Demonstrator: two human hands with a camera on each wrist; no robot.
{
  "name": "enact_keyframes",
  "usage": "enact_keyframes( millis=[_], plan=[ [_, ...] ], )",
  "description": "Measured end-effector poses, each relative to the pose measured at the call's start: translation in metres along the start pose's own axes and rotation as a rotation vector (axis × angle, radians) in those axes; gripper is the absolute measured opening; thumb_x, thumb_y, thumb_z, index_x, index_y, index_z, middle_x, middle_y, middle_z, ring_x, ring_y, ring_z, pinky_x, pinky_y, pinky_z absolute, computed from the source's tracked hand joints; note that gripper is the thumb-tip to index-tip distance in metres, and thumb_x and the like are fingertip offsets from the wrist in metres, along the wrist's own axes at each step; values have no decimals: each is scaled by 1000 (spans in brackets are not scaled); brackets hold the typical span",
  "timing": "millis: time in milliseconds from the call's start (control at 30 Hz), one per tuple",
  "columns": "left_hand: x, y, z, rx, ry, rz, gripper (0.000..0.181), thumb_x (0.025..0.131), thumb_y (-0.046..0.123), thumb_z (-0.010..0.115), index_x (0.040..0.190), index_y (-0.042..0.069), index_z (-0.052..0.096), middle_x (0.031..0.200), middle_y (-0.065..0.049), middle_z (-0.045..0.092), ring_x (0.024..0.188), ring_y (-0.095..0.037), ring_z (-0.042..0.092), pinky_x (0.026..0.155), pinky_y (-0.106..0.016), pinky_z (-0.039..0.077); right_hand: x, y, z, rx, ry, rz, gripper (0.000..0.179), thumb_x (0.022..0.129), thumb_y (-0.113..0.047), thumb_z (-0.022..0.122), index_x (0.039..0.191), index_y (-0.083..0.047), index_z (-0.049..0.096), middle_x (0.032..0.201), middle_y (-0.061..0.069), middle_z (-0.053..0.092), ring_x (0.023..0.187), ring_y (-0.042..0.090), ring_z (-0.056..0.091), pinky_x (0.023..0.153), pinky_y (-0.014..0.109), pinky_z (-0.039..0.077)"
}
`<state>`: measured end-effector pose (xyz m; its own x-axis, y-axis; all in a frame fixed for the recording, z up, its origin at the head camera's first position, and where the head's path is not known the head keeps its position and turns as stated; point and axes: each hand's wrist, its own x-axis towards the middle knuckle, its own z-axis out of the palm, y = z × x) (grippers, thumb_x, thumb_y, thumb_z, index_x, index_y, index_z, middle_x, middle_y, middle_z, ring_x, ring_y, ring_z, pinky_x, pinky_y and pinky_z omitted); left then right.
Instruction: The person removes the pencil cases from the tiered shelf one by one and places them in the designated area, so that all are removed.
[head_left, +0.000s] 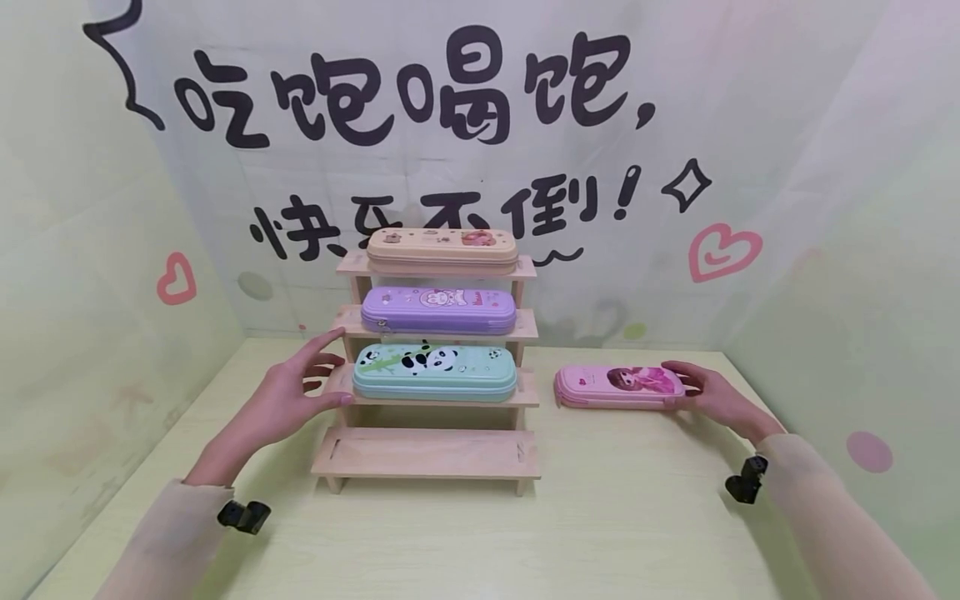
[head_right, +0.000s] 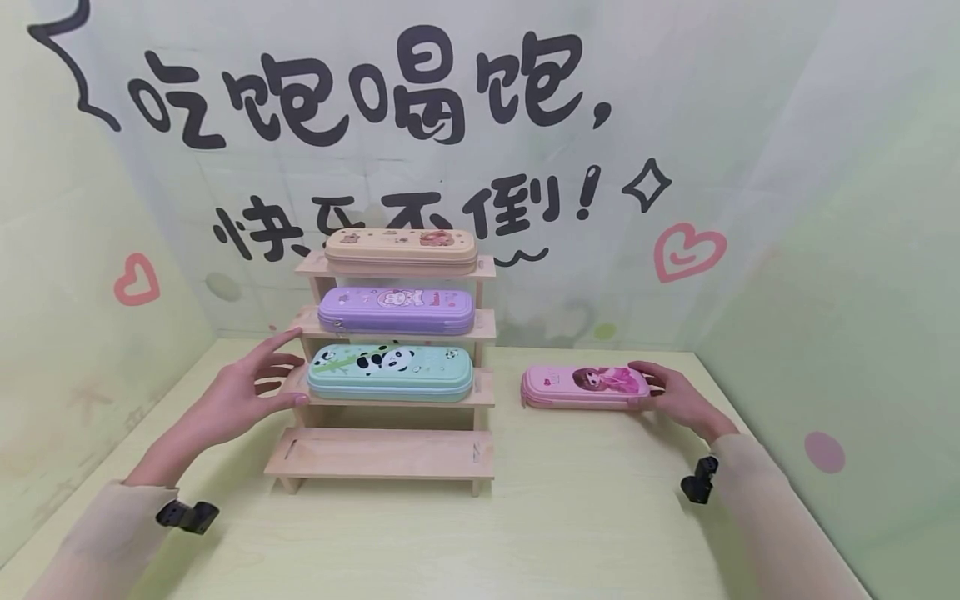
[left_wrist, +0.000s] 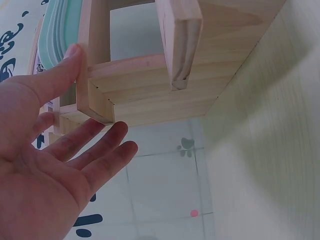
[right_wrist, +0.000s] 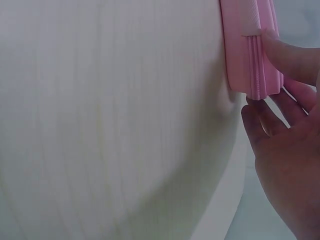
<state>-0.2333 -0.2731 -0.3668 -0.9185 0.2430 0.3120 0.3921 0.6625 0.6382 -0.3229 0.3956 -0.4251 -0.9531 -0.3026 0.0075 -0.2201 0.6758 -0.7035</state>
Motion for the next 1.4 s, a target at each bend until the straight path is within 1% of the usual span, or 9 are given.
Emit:
enact_keyframes(
  millis=[133,200,400,733,800,867,967,1267,1400],
  plan=[
    [0,0,-1,0,-3,-1,101,88,17,89,168,22,28,137,-23,64,125,-45,63,103,-61,54,1,-1,2,9,11,3,80,98,-19,78,160,4,35,156,33,42,140,52,45,110,45,49],
    [-1,0,-1,-1,-3,0,101,88,17,89,168,22,28,137,-23,64,125,-45,63,103,-61,54,2,-1,2,13,16,5,79,98,-19,77,160,5,34,156,34,41,140,52,45,111,47,48],
    [0,0,1,-7,-3,1,100,88,17,89,168,21,28,137,-24,64,125,-45,63,102,-60,55,5,-4,3,39,28,9,79,98,-15,77,160,6,33,155,34,42,139,51,46,98,18,47],
    [0,0,3,-1,-4,-12,101,88,18,89,167,22,28,137,-24,64,125,-45,63,103,-60,54,7,-4,3,64,28,23,79,98,-13,75,161,7,31,156,36,40,140,51,45,96,14,46],
    [0,0,3,-2,-3,-14,101,87,17,89,167,23,28,137,-23,64,125,-44,63,103,-60,54,7,-4,3,68,30,25,79,98,-13,75,161,6,31,156,36,40,140,51,44,103,24,49],
    [0,0,3,-2,-4,-14,101,87,17,89,167,23,28,137,-23,64,125,-44,63,103,-60,54,6,-4,3,66,28,26,79,99,-13,75,161,7,30,156,37,38,140,53,43,111,42,49],
    [1,1,2,1,-6,-12,101,88,17,89,168,23,28,137,-24,64,125,-45,63,103,-61,54,6,-4,3,75,30,31,81,98,-14,76,162,6,30,158,36,36,142,55,40,116,65,40],
    [0,1,1,-1,-6,-12,102,88,19,89,168,22,27,137,-24,64,126,-45,62,104,-60,54,3,-20,-1,1,99,-83,75,91,-3,78,155,9,40,156,35,41,142,57,35,116,72,34],
    [0,1,1,2,-1,-13,101,87,18,90,167,21,28,137,-24,64,126,-45,62,103,-60,54,-3,-35,0,-43,132,-128,70,89,-2,80,151,7,47,151,34,46,138,57,40,113,72,37]
  ],
)
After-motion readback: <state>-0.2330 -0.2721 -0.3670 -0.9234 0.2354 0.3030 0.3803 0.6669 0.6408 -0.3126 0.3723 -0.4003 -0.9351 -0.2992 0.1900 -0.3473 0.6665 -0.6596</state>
